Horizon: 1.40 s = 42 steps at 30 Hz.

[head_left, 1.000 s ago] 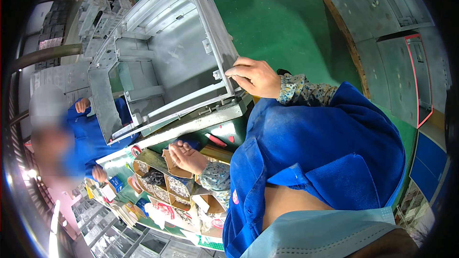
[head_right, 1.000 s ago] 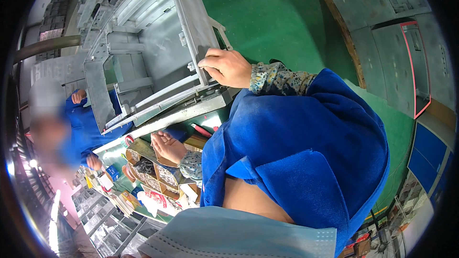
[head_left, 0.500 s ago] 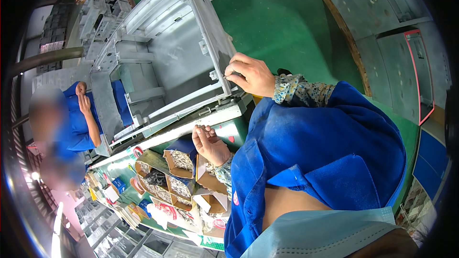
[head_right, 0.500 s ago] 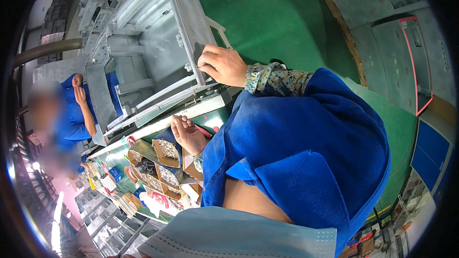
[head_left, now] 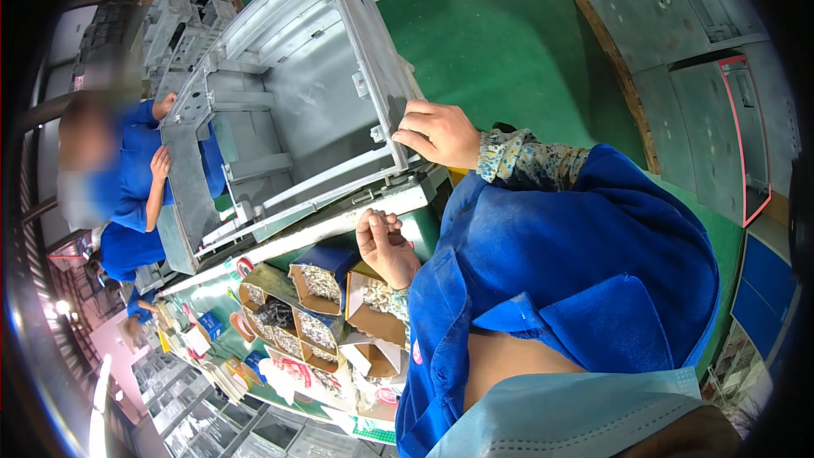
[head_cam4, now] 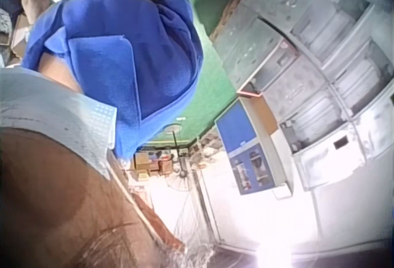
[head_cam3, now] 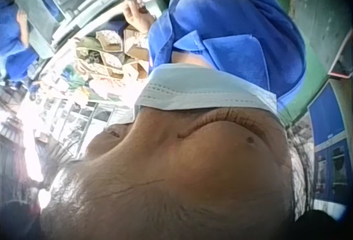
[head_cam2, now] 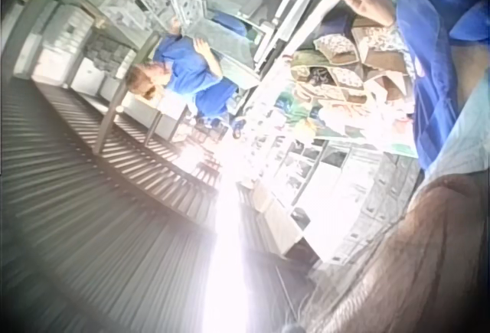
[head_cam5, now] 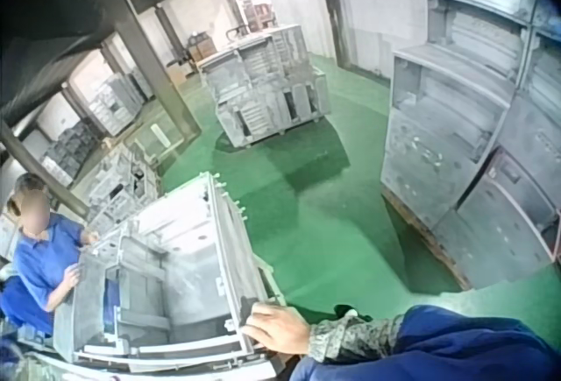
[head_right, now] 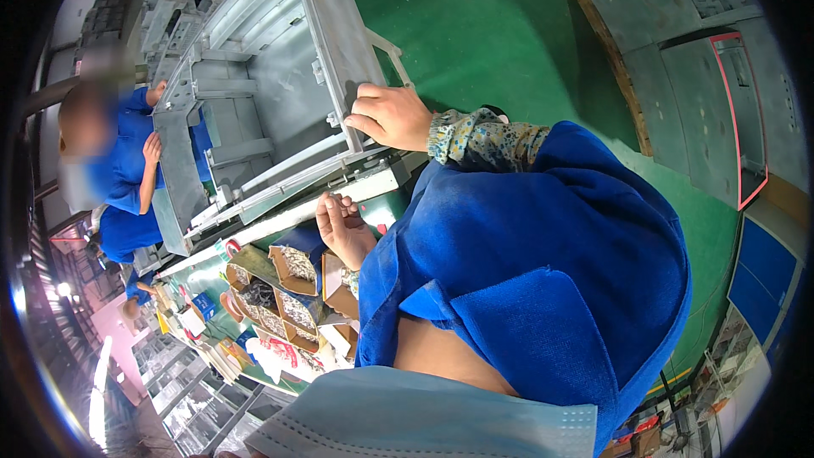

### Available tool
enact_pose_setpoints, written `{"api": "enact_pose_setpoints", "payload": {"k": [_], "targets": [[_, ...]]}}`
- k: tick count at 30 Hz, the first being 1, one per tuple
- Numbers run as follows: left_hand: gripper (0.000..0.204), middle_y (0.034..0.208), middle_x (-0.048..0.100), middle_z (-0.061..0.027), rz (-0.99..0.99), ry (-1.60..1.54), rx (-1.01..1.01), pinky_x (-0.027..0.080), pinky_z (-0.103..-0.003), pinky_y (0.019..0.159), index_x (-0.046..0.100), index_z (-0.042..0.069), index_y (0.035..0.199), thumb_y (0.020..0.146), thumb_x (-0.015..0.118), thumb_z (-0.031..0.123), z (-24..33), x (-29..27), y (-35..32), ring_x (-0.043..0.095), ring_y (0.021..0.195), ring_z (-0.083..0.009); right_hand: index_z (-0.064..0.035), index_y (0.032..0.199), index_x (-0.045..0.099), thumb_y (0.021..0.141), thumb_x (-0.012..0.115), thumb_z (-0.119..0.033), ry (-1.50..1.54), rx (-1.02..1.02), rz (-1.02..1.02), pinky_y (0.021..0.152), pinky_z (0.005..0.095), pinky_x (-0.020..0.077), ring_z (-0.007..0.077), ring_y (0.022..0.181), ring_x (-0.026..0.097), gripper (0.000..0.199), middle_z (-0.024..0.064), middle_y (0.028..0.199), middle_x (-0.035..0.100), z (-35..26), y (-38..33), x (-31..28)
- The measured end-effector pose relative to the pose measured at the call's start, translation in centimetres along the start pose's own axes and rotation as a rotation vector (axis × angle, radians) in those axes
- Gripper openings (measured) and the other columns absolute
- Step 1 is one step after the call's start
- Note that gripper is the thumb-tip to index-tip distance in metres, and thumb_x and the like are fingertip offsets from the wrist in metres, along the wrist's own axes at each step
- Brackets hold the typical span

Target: Assembling metal enclosure parts by positioning components and fastening them with a tool.

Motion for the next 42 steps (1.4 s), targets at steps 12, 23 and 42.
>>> {"api": "enact_pose_setpoints", "payload": {"k": [12,23,42], "targets": [[0.013,0.077,0.057,-0.0063,-0.073,0.006,-0.040,0.044,-0.020,0.057,0.054,0.002,0.093,0.080,0.055,0.008,-0.9,1.5,-0.8,0.054,0.064,-0.0117,-0.0070,0.075,0.054,0.074,0.059,-0.017,0.034,-0.007,-0.059,0.050,0.0307,0.0388,0.0195,0.059,0.050,0.012,0.0054,0.065,0.048,0.3,0.0,0.2],[0.012,0.072,0.057,-0.0073,-0.275,0.070,-0.168,0.043,-0.020,0.057,0.053,0.000,0.089,0.077,0.056,0.002,-2.9,4.7,-1.4,0.054,0.062,-0.0117,-0.0039,0.083,0.058,0.068,0.065,-0.010,0.431,-0.195,-0.394,0.053,0.0307,0.0439,0.0224,0.063,0.055,0.018,0.0084,0.070,0.053,-3.5,-3.7,-0.9],[0.011,0.078,0.057,-0.0080,-0.183,0.037,-0.288,0.043,-0.022,0.059,0.053,0.003,0.091,0.082,0.052,0.008,-5.4,4.6,-1.5,0.054,0.066,-0.0127,0.0002,0.077,0.058,0.071,0.058,-0.004,0.513,0.371,0.000,0.054,0.0216,0.0425,0.0078,0.059,0.053,0.007,0.0061,0.070,0.060,7.4,-2.8,2.3]]}}
Point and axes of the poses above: each hand's wrist, its own y-axis towards the middle knuckle, its own x-axis out of the palm, z = x × y, the point moved 8 cm from there along y, towards the middle knuckle
